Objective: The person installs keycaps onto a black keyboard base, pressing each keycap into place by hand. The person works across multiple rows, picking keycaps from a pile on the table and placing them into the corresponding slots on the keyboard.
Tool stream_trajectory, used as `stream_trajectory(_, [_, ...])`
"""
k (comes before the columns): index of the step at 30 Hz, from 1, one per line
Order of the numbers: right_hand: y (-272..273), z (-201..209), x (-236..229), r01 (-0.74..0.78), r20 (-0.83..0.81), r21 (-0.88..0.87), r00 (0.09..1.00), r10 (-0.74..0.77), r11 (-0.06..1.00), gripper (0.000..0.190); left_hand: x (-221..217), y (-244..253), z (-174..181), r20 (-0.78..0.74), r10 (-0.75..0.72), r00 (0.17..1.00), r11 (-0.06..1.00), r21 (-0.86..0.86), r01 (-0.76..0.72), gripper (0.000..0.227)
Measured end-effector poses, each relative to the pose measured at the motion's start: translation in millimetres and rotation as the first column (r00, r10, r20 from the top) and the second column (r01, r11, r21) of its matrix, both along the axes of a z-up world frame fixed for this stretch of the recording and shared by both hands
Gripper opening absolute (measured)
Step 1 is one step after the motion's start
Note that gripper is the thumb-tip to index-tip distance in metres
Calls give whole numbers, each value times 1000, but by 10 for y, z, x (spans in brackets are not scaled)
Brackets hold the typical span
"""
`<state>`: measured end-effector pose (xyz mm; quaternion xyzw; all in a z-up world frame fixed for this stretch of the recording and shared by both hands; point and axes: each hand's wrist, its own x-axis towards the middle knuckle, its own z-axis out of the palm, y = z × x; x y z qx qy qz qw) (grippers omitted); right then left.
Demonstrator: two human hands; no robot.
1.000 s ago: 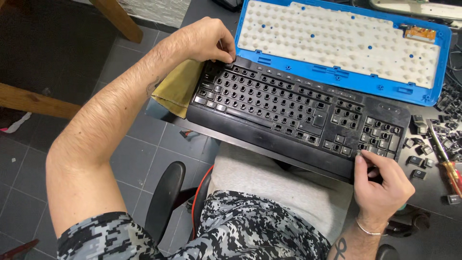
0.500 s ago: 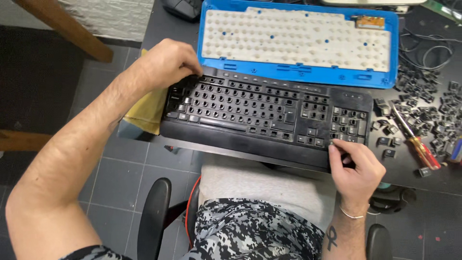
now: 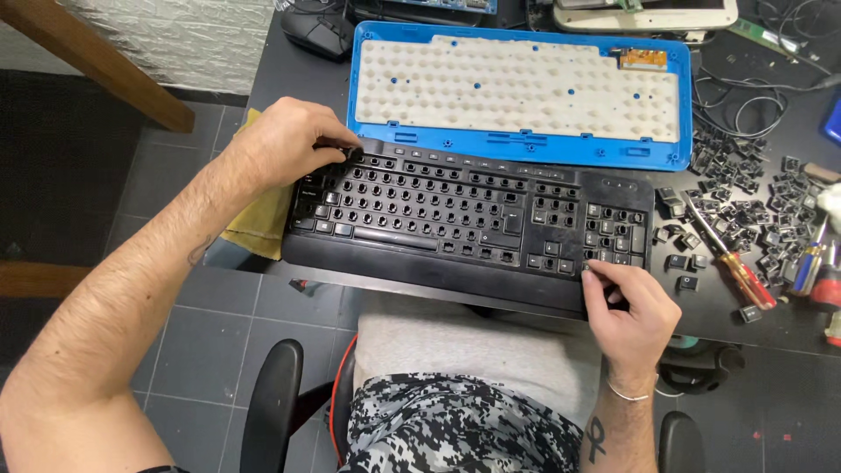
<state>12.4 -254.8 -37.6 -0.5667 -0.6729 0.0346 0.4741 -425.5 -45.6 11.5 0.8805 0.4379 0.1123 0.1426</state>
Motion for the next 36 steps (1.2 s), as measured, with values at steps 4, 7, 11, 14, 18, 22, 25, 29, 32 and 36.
stream_trajectory(4, [1, -1, 15, 3, -3, -6, 1000, -3, 1000, 11, 15, -15, 33, 28, 35, 999, 999, -39, -34, 28])
stream_trajectory(7, [-1, -12, 27, -1, 4, -6, 1000, 1, 1000, 11, 25, -21, 50, 20, 57, 998, 997, -52, -56, 27])
stream_trajectory(11, [-5, -13, 25, -3, -7, -8, 1000, 3, 1000, 12, 18, -14, 54, 23, 73, 997, 994, -81, -71, 26])
stream_trajectory(14, [-5, -6, 21, -3, -9, -12, 1000, 3, 1000, 11, -26, 29, -27, 24, 60, 998, 996, -66, -59, 21])
stream_trajectory(18, [-8, -8, 27, -2, -2, -11, 1000, 2, 1000, 10, -51, 46, -76, 19, 29, 999, 999, -34, -28, 18])
stream_trajectory(22, [-1, -8, 19, -4, -1, -8, 1000, 4, 1000, 10, -52, 28, -89, 20, 35, 999, 999, -16, -34, 18])
stream_trajectory(25, [0, -3, 16, -6, 11, 1, 1000, 6, 1000, 10, -54, 35, -113, 4, 25, 1000, 1000, -5, -25, 20])
stream_trajectory(29, [-8, -14, 25, -12, -7, -9, 1000, 12, 1000, 10, -20, -24, -47, 2, 31, 1000, 999, 7, -31, 20])
stream_trajectory(32, [-9, -33, 34, -19, -6, -5, 1000, 19, 1000, 10, -16, -58, 4, 29, 36, 999, 999, 2, -37, 20])
stream_trajectory(36, [-60, 90, -85, 28, 95, -36, 995, -25, 999, 5, 2, -56, 69, -30, 18, 999, 999, -31, -18, 21])
